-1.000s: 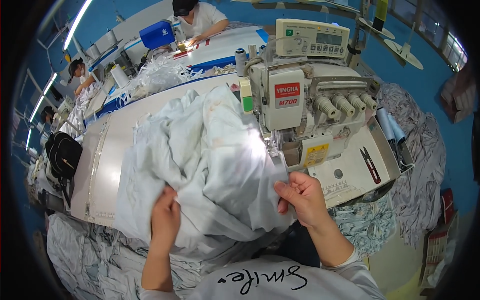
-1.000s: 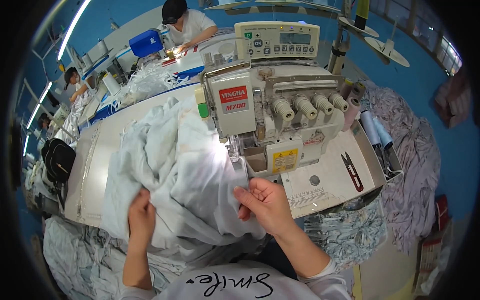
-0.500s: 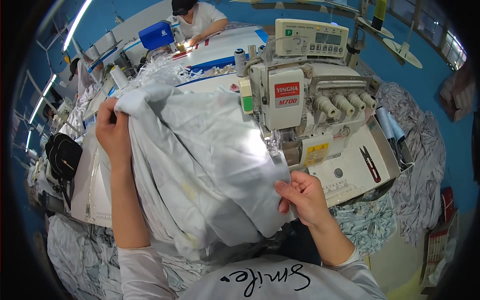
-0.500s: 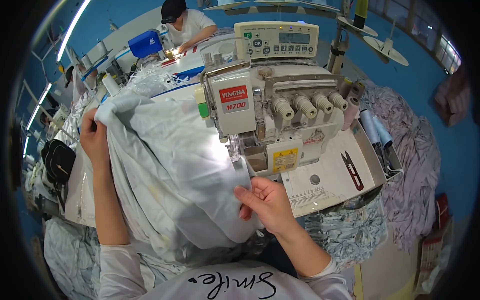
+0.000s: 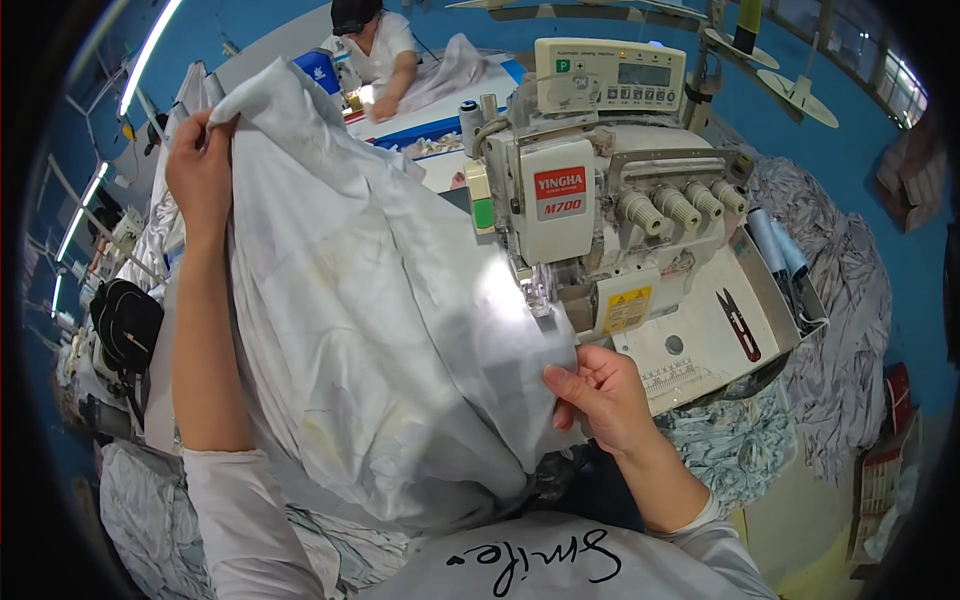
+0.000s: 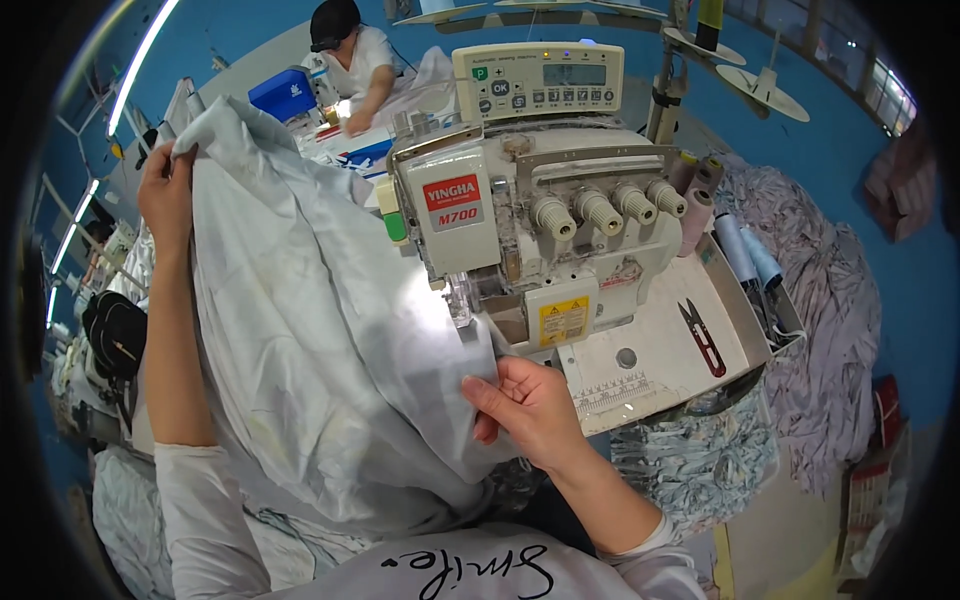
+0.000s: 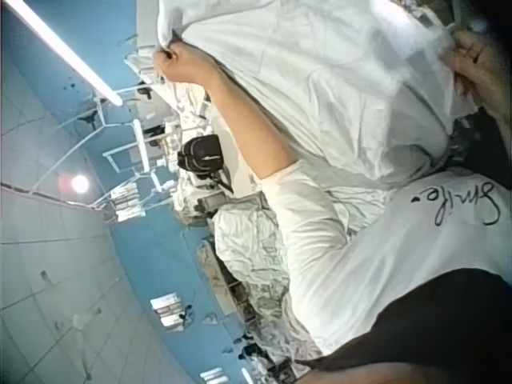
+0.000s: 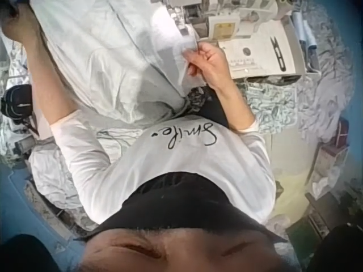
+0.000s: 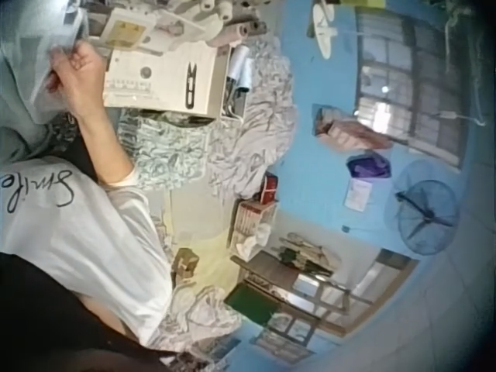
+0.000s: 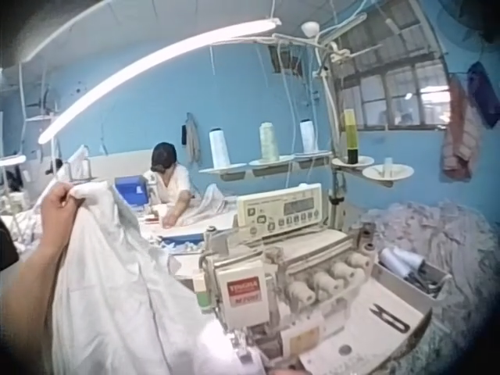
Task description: Sewing the edges of white fabric pieces using an industrial overlock sewing machine.
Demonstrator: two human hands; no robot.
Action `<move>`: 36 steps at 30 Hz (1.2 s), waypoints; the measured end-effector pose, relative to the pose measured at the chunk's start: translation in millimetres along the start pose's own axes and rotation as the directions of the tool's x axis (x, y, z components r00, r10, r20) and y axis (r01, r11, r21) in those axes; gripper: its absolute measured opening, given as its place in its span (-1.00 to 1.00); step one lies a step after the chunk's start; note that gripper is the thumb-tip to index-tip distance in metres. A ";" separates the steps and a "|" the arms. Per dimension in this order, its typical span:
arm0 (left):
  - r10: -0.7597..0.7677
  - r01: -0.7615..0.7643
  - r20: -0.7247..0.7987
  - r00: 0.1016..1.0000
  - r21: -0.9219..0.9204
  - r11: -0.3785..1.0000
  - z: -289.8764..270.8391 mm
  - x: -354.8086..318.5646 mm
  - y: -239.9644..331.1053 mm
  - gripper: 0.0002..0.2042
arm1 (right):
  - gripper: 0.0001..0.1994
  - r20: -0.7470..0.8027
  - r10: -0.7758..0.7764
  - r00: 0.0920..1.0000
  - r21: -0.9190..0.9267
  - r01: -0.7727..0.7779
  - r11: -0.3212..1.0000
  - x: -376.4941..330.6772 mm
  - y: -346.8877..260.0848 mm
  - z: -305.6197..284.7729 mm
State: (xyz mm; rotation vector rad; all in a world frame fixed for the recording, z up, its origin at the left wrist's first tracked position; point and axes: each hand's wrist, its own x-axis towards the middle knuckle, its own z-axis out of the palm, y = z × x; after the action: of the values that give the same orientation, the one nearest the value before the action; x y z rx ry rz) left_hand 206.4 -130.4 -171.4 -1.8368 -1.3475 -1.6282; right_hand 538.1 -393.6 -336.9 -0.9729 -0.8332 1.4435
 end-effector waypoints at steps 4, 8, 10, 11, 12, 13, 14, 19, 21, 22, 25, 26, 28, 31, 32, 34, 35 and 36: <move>-0.031 0.030 -0.027 0.999 -0.059 0.998 14.0 33.5 2.6 -0.75 | -0.85 0.008 -0.007 1.000 0.002 0.007 1.000 -0.3 0.0 -0.7; 0.001 -0.002 -0.006 1.000 -0.071 0.997 28.9 51.3 6.4 -0.73 | -0.85 0.000 0.000 1.000 -0.016 0.000 1.000 1.2 1.3 -2.9; 0.002 -0.001 0.014 1.000 -0.086 0.996 31.3 60.9 5.7 -0.74 | -0.84 -0.011 0.007 1.000 -0.022 -0.007 1.000 0.9 0.1 -3.0; 0.011 -0.010 0.018 1.000 -0.046 0.999 29.0 69.0 4.2 -0.73 | -0.82 -0.003 0.010 1.000 -0.032 -0.010 0.999 0.4 -1.5 -2.6; 0.020 -0.020 0.022 1.000 -0.007 1.000 27.5 77.0 3.0 -0.73 | -0.79 0.005 0.012 1.000 -0.043 -0.012 0.999 0.2 -2.6 -2.6; 0.024 -0.024 0.023 0.999 -0.009 1.000 27.6 84.2 2.2 -0.73 | -0.79 0.003 0.009 1.000 -0.039 -0.009 0.999 0.3 -2.6 -2.9; 0.009 -0.009 0.008 1.000 0.000 1.000 28.0 91.7 3.1 -0.73 | -0.77 0.009 0.018 1.000 -0.034 -0.018 0.999 0.9 -2.8 -3.1; -0.026 0.022 -0.066 0.997 -0.061 0.998 35.9 131.2 -1.2 -0.71 | -0.72 -0.008 0.044 0.999 -0.059 -0.044 0.997 0.9 -6.8 -4.2; -0.046 0.042 -0.045 0.998 -0.082 0.996 31.4 158.6 -12.6 -0.66 | -0.70 0.009 0.061 0.998 -0.044 -0.061 0.997 1.1 -7.5 -3.5; -0.002 0.006 -0.073 0.997 0.047 0.999 28.5 173.1 -18.4 -0.62 | -0.70 0.008 0.060 0.998 -0.042 -0.059 0.997 0.9 -8.1 -3.6; 0.071 -0.040 -0.143 0.987 0.205 0.978 20.5 218.3 -38.5 -0.48 | -0.74 0.035 0.076 0.996 -0.053 -0.075 0.996 0.4 -9.1 -4.3; 0.060 -0.023 -0.145 0.988 0.242 0.970 26.4 228.3 -42.4 -0.48 | -0.74 0.040 0.080 0.996 -0.068 -0.077 0.995 1.7 -8.6 -5.9; 0.023 0.014 -0.143 0.990 0.252 0.968 32.7 244.7 -57.4 -0.44 | -0.73 0.040 0.085 0.996 -0.089 -0.081 0.993 3.7 -7.0 -6.2; -0.025 0.072 -0.141 0.990 0.339 0.938 23.0 279.3 -100.9 -0.41 | -0.75 0.039 0.099 0.994 -0.091 -0.095 0.991 5.3 -6.6 -4.2; -0.048 0.129 -0.197 0.979 0.421 0.898 10.2 290.1 -130.1 -0.39 | -0.75 0.056 0.102 0.993 -0.094 -0.096 0.991 6.3 -5.1 -1.8; -0.177 0.304 -0.294 0.939 0.471 0.828 -1.0 299.6 -168.7 -0.36 | -0.76 0.064 0.095 0.993 -0.087 -0.090 0.992 3.5 -4.4 -5.7; -0.286 0.372 -0.238 0.928 0.607 0.702 -8.7 307.5 -176.7 -0.35 | -0.75 0.076 0.082 0.994 -0.096 -0.075 0.993 1.2 -3.5 -9.6; -0.387 0.402 -0.204 0.899 0.734 0.547 -22.6 319.3 -179.1 -0.33 | -0.75 0.096 0.068 0.993 -0.095 -0.059 0.994 -4.5 -1.9 -17.4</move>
State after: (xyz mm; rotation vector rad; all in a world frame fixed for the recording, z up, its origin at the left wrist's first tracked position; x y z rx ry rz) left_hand 14.7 74.1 65.0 -1.0261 -2.1303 -0.9277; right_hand 554.8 -398.5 -341.7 -1.0113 -0.9551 1.5293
